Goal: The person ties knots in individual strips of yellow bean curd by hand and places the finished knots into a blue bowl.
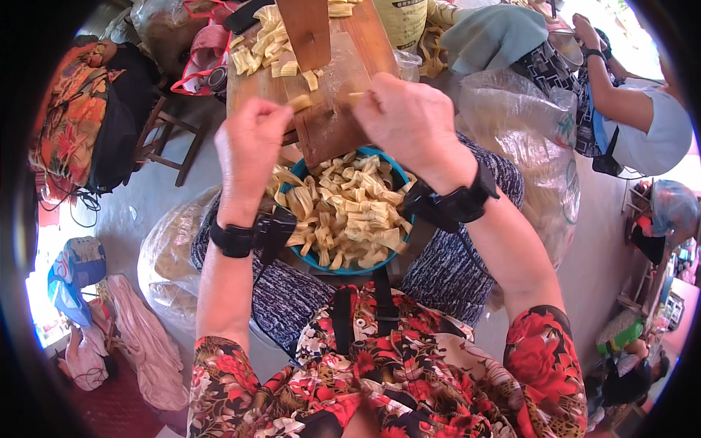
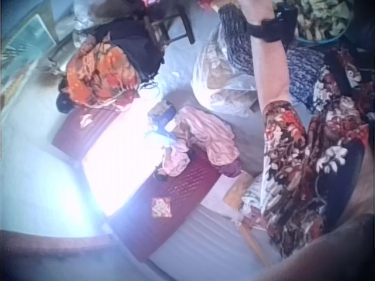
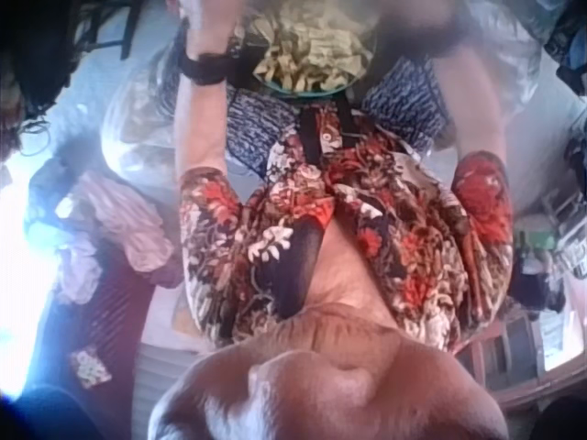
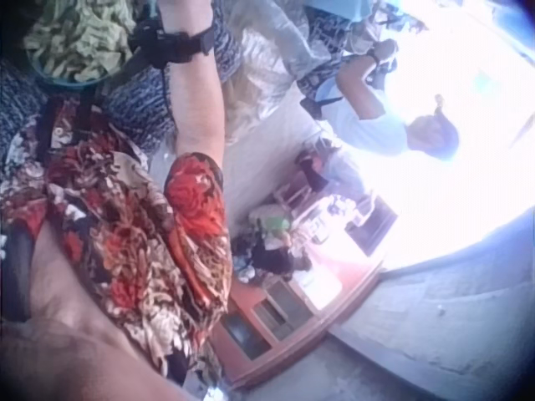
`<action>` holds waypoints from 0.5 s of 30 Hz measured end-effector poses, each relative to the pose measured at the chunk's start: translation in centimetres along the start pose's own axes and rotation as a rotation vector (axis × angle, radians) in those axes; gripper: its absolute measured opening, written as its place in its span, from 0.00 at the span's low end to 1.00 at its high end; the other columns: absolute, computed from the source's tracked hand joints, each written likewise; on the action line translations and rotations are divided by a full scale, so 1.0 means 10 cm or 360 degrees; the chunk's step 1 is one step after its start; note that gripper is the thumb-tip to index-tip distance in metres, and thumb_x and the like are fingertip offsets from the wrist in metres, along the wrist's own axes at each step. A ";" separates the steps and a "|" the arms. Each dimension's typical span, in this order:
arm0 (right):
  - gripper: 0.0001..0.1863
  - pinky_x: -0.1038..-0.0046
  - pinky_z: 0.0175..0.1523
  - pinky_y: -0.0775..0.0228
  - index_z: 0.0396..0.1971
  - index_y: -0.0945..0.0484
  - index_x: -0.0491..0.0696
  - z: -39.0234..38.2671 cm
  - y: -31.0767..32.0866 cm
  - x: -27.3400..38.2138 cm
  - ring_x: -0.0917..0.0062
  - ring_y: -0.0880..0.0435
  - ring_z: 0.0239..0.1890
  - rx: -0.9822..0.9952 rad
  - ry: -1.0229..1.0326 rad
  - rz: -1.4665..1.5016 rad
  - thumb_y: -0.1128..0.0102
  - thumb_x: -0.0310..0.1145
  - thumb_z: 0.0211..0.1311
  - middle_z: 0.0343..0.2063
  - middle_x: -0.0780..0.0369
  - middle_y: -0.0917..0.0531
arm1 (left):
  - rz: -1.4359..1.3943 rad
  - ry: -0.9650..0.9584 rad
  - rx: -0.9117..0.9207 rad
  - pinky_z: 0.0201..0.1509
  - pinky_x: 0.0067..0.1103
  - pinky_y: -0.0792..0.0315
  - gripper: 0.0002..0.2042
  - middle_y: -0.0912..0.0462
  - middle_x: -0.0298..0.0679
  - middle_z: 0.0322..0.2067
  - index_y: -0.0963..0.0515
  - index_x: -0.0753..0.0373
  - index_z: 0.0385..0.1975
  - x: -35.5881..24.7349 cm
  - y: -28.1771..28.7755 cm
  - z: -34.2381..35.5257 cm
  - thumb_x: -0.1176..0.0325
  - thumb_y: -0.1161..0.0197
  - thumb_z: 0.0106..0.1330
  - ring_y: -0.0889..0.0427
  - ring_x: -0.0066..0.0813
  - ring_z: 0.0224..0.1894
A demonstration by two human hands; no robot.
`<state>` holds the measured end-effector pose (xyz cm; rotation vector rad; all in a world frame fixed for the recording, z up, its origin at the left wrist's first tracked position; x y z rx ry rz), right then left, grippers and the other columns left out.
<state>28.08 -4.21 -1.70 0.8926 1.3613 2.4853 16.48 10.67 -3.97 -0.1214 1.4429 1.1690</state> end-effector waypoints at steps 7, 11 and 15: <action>0.16 0.81 0.30 0.32 0.32 0.21 0.42 -0.37 0.02 0.16 0.84 0.24 0.23 0.0268 -0.0433 0.1277 0.45 0.42 0.59 0.23 0.64 0.21 | -0.0632 -0.0023 0.0279 0.26 0.14 0.33 0.05 0.23 0.30 0.21 0.23 0.63 0.28 -0.43 0.00 -0.45 0.71 0.37 0.54 0.28 0.13 0.23; 0.12 0.85 0.32 0.30 0.33 0.25 0.40 -0.53 0.11 0.06 0.86 0.23 0.26 0.0268 -0.0783 0.1988 0.48 0.35 0.61 0.25 0.64 0.21 | -0.0840 0.0135 0.0642 0.26 0.12 0.34 0.03 0.23 0.29 0.22 0.23 0.63 0.28 -0.50 0.07 -0.70 0.75 0.38 0.54 0.28 0.11 0.24; 0.10 0.83 0.30 0.30 0.30 0.26 0.40 -0.62 0.36 0.08 0.83 0.22 0.25 0.0000 -0.0799 0.2047 0.51 0.32 0.63 0.24 0.63 0.21 | -0.0892 0.0425 0.1022 0.26 0.12 0.35 0.05 0.24 0.30 0.22 0.22 0.65 0.30 -0.39 0.08 -0.84 0.73 0.38 0.55 0.29 0.12 0.23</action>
Point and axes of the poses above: each hand's wrist, its own z-axis towards the middle knuckle, its own y-axis out of the back of the hand, x = y × z, the point moved 7 cm from there along z, towards the middle knuckle
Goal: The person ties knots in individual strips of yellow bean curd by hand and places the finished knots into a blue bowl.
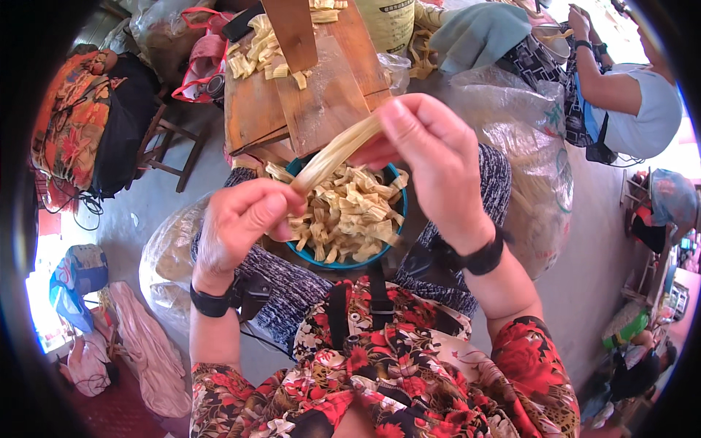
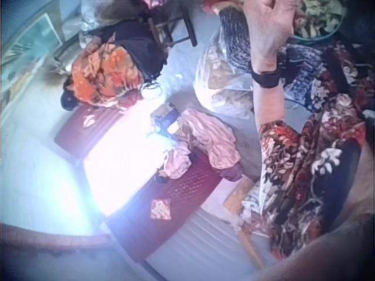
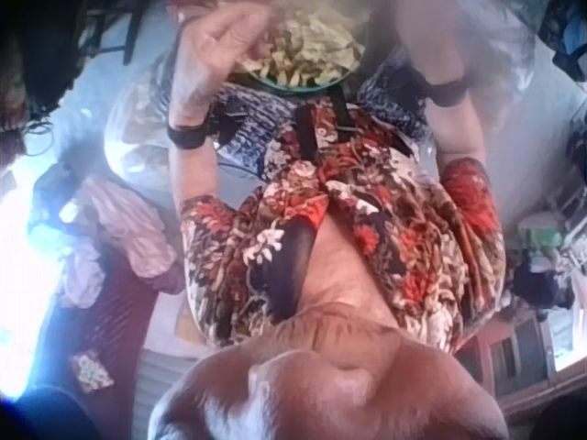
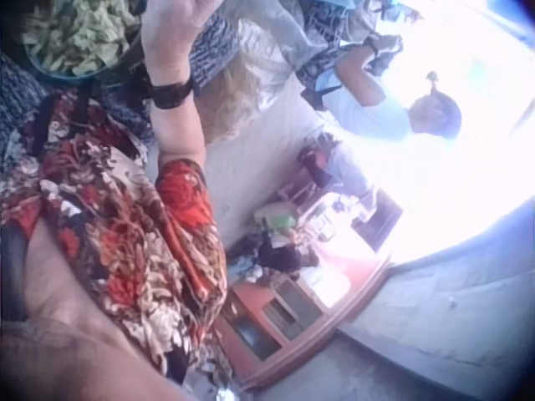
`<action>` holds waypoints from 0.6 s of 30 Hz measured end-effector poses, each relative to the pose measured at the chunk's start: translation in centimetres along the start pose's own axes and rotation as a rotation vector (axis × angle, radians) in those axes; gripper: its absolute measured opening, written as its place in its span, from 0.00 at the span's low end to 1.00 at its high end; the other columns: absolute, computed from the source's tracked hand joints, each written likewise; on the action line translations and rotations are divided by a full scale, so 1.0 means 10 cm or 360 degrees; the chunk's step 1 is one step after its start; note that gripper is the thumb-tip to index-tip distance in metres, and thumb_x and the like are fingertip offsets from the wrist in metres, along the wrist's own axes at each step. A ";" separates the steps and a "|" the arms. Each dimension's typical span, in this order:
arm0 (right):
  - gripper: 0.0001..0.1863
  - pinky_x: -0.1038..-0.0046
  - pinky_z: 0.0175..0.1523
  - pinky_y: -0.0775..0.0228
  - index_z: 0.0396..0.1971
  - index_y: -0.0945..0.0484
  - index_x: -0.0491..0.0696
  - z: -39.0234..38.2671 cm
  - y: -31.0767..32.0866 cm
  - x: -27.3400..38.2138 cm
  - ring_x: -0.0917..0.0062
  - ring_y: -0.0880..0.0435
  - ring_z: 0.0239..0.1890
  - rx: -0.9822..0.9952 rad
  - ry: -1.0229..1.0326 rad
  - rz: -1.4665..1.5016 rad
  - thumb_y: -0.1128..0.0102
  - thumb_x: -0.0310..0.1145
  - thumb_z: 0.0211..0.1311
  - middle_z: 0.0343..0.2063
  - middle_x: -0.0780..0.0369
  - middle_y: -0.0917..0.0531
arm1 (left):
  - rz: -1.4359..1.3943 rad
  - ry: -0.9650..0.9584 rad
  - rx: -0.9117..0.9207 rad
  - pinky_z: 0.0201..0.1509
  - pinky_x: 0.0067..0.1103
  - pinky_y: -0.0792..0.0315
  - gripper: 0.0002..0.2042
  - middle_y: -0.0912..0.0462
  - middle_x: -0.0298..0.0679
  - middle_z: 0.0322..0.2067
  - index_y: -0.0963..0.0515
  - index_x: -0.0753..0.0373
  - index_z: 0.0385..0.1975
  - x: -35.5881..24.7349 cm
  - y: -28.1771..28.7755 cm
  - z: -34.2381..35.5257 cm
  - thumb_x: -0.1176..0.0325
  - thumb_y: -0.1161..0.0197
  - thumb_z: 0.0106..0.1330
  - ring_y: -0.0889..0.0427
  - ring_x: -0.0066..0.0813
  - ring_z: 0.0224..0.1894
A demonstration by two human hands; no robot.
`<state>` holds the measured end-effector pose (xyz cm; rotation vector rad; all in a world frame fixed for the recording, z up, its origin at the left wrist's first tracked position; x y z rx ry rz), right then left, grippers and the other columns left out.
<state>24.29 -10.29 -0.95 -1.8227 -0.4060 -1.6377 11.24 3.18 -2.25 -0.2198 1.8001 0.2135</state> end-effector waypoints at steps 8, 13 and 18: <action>0.07 0.83 0.28 0.29 0.30 0.27 0.39 -0.39 -0.26 0.23 0.82 0.20 0.23 0.0351 0.0392 -0.0715 0.50 0.28 0.62 0.23 0.62 0.21 | -0.0153 0.0005 0.0098 0.45 0.18 0.32 0.11 0.24 0.36 0.34 0.27 0.69 0.35 -0.19 -0.23 0.02 0.73 0.39 0.52 0.25 0.21 0.38; 0.09 0.88 0.22 0.37 0.30 0.30 0.43 -0.38 -0.29 -0.12 0.91 0.27 0.19 0.0408 -0.0085 0.0013 0.46 0.33 0.61 0.21 0.69 0.24 | -0.1069 0.0020 0.0221 0.41 0.16 0.29 0.09 0.24 0.34 0.34 0.27 0.65 0.34 -0.23 -0.44 -0.03 0.80 0.40 0.54 0.24 0.17 0.37; 0.13 0.91 0.20 0.43 0.40 0.31 0.44 -0.35 -0.21 -0.21 0.94 0.33 0.17 0.0173 0.0074 -0.0047 0.42 0.28 0.56 0.30 0.67 0.25 | -0.0398 -0.0132 -0.0289 0.33 0.14 0.26 0.04 0.21 0.34 0.26 0.25 0.67 0.31 -0.03 -0.20 0.02 0.80 0.42 0.56 0.23 0.16 0.30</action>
Point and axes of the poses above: each hand's wrist, its own z-axis towards the middle knuckle, its own y-axis out of the back of the hand, x = y × z, the point moved 7 cm from there along z, towards the middle knuckle
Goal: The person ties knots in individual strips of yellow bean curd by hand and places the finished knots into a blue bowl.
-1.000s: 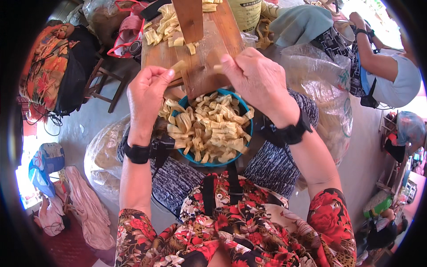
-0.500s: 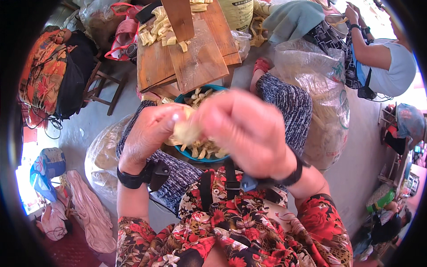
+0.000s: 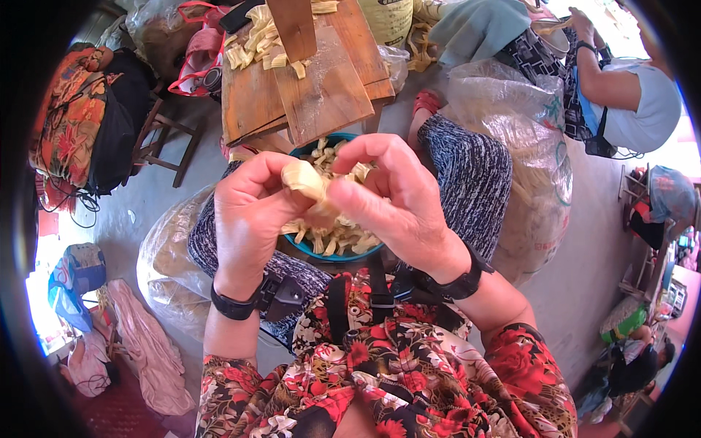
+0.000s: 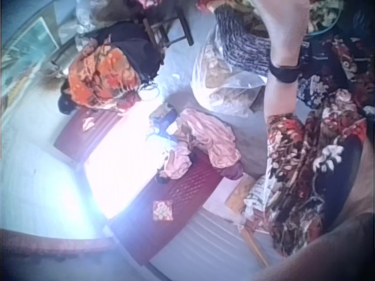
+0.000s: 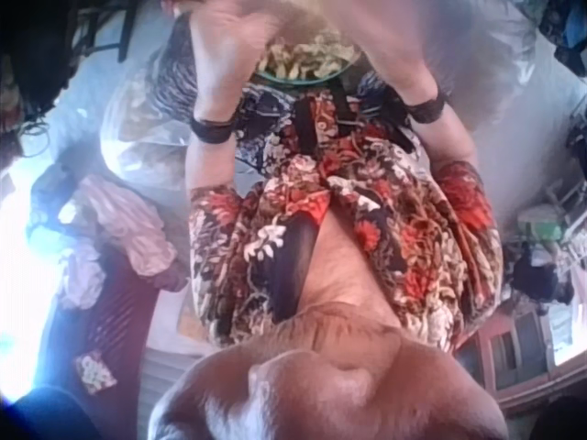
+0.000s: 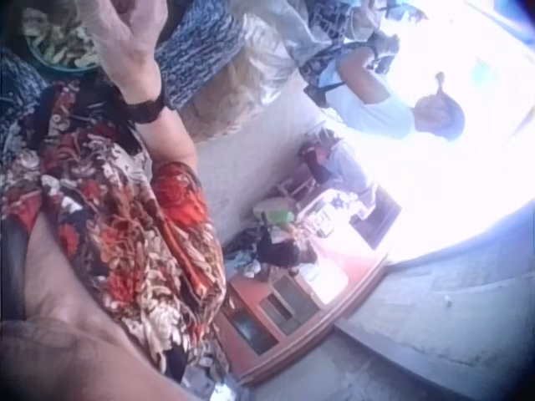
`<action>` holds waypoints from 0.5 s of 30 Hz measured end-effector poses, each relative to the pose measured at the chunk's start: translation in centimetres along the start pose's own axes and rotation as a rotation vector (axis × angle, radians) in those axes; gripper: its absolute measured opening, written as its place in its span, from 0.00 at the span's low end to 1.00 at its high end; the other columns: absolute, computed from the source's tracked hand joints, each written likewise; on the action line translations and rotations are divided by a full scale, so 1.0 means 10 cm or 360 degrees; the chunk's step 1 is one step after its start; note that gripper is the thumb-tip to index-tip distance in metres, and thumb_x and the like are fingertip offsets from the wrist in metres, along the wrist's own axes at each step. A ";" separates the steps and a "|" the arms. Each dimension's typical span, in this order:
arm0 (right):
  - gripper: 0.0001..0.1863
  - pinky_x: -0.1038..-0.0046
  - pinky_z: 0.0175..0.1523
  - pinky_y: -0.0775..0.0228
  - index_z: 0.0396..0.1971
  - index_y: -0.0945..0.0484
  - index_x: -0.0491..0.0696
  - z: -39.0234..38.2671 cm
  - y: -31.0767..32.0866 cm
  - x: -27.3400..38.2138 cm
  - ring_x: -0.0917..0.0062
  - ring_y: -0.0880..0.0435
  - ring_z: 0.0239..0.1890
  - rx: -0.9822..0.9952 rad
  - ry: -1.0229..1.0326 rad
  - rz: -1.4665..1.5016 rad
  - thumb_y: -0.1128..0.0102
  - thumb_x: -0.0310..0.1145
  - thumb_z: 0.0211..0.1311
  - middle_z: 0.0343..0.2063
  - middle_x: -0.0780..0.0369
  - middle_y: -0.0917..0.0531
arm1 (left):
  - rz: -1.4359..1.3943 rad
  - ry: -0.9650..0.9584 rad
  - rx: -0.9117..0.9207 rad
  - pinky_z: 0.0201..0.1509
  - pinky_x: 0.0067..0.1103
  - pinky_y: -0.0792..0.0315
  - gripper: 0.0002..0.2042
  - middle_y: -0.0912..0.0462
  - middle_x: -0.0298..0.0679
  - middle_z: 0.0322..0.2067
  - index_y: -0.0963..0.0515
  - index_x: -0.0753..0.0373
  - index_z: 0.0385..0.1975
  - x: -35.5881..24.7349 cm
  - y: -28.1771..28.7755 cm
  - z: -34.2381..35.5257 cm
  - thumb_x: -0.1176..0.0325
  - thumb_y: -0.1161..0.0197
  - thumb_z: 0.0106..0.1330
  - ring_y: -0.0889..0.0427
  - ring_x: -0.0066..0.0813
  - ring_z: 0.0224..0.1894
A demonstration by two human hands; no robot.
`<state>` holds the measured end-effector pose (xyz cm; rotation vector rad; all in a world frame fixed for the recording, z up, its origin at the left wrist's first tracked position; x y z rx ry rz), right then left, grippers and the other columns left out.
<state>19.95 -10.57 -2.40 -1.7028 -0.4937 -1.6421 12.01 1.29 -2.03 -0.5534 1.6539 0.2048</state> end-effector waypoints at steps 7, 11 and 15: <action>0.19 0.90 0.15 0.46 0.48 0.33 0.41 -0.03 -0.03 -0.11 0.94 0.36 0.12 0.0003 -0.0490 0.0491 0.47 0.20 0.54 0.33 0.63 0.22 | -0.0109 0.0014 0.0069 0.38 0.16 0.27 0.07 0.21 0.37 0.31 0.26 0.68 0.36 -0.01 -0.03 -0.02 0.81 0.47 0.57 0.22 0.19 0.34; 0.23 0.92 0.14 0.49 0.54 0.38 0.42 -0.07 -0.12 -0.11 0.93 0.36 0.11 0.0292 -0.0714 0.0819 0.48 0.22 0.56 0.31 0.62 0.20 | -0.0385 0.0546 0.0406 0.36 0.15 0.27 0.10 0.22 0.36 0.30 0.27 0.66 0.37 0.35 -0.08 -0.02 0.68 0.48 0.60 0.22 0.21 0.32; 0.21 0.92 0.20 0.44 0.52 0.37 0.43 -0.01 -0.07 0.01 0.94 0.33 0.19 0.0168 -0.0396 0.0090 0.46 0.24 0.57 0.30 0.66 0.22 | -0.0464 0.0695 0.0496 0.24 0.15 0.30 0.13 0.24 0.35 0.25 0.27 0.66 0.37 0.34 -0.13 -0.10 0.63 0.49 0.62 0.25 0.21 0.20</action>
Point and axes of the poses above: each hand's wrist, its own z-axis towards the middle knuckle, its own y-axis out of the back of the hand, x = y × z, the point moved 7 cm from there along z, towards the middle knuckle
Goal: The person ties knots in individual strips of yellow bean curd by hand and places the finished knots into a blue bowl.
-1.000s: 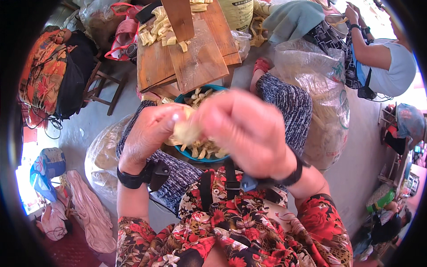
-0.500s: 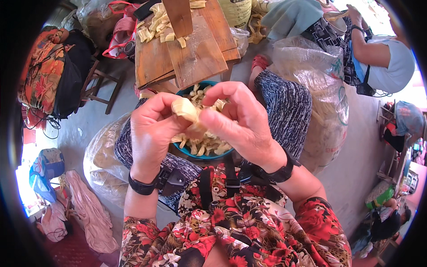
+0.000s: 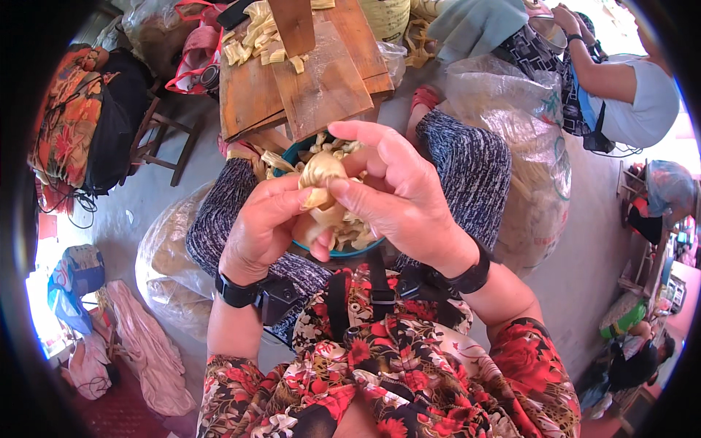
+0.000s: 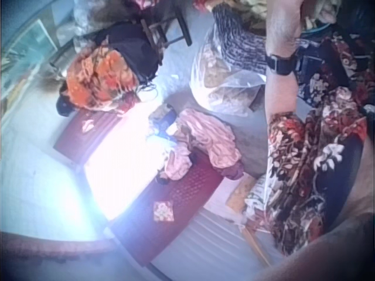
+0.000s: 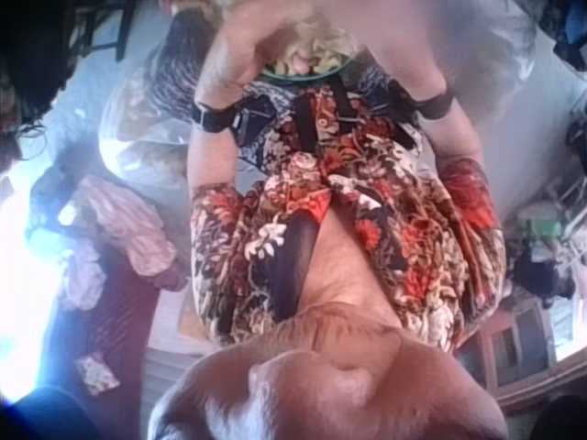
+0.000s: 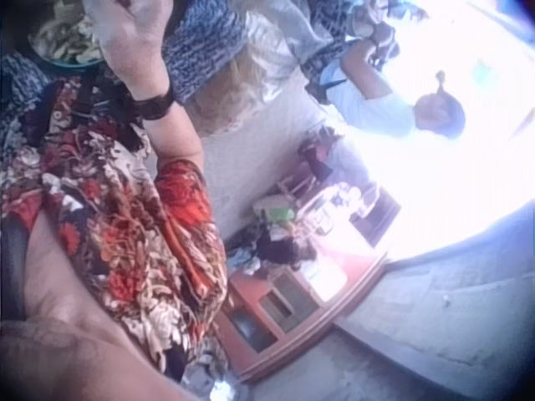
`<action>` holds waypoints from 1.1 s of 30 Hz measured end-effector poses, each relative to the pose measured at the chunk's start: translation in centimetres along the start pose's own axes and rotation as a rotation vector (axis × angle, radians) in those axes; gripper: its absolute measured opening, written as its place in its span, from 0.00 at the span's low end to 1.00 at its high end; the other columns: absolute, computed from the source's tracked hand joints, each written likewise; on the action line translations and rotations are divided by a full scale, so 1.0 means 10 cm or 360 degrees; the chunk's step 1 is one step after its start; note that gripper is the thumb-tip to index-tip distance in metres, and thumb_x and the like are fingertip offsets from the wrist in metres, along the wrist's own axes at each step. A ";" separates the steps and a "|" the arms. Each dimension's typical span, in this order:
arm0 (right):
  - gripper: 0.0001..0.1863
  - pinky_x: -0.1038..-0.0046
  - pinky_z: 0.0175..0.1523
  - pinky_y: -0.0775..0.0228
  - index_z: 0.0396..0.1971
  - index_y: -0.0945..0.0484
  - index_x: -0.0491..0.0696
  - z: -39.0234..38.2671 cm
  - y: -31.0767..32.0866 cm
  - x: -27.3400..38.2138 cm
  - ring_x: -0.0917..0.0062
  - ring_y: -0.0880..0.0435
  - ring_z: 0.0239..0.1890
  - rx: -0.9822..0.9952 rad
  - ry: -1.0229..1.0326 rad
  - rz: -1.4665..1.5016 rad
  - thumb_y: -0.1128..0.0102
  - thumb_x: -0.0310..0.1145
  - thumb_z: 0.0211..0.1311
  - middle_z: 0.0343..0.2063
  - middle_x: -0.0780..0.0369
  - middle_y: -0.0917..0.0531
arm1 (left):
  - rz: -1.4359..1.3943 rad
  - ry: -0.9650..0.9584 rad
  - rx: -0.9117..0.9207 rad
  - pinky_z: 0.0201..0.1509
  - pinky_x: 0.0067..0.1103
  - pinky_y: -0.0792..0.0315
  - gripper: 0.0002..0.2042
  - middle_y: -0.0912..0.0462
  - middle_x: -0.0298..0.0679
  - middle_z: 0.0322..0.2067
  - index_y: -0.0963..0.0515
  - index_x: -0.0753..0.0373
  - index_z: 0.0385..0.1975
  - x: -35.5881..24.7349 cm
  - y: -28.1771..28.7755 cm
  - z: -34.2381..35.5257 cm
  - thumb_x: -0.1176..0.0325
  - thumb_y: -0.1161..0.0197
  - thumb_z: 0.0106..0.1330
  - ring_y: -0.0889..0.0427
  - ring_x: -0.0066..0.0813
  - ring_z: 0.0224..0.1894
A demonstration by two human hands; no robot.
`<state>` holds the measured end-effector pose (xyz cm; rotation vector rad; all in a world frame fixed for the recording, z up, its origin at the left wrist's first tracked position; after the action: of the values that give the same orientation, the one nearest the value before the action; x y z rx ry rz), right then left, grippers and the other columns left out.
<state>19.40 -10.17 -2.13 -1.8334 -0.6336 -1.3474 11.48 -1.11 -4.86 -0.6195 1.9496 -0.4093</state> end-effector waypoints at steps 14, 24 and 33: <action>0.18 0.86 0.23 0.38 0.23 0.28 0.41 -0.10 0.11 -0.06 0.89 0.30 0.17 0.0360 -0.0163 -0.0443 0.58 0.38 0.66 0.16 0.69 0.27 | 0.0670 -0.0550 -0.0499 0.29 0.09 0.35 0.07 0.23 0.28 0.25 0.23 0.67 0.31 -0.29 0.39 -0.30 0.73 0.36 0.55 0.28 0.10 0.27; 0.19 0.81 0.28 0.29 0.35 0.28 0.37 0.02 -0.20 -0.16 0.84 0.29 0.13 0.0999 -0.0917 -0.0128 0.61 0.40 0.67 0.16 0.64 0.27 | 0.1680 -0.1079 -0.0337 0.26 0.13 0.33 0.04 0.22 0.32 0.21 0.22 0.66 0.26 -0.60 -0.04 -0.37 0.77 0.36 0.52 0.26 0.15 0.24; 0.14 0.82 0.20 0.37 0.31 0.28 0.44 0.56 0.28 0.04 0.86 0.26 0.19 0.0249 -0.0018 -0.0904 0.52 0.42 0.62 0.16 0.67 0.27 | 0.1184 -0.0726 -0.0850 0.25 0.13 0.34 0.06 0.22 0.32 0.19 0.22 0.67 0.24 -0.75 0.50 0.05 0.71 0.36 0.53 0.27 0.15 0.21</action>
<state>24.88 -7.28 -3.42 -1.5934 -1.2967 -1.5851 13.44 7.27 -2.32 -0.2355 1.6823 0.6781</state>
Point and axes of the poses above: each hand's wrist, its own z-axis towards the middle knuckle, its own y-axis out of the back of the hand, x = y × z, the point moved 7 cm from there along z, towards the middle knuckle
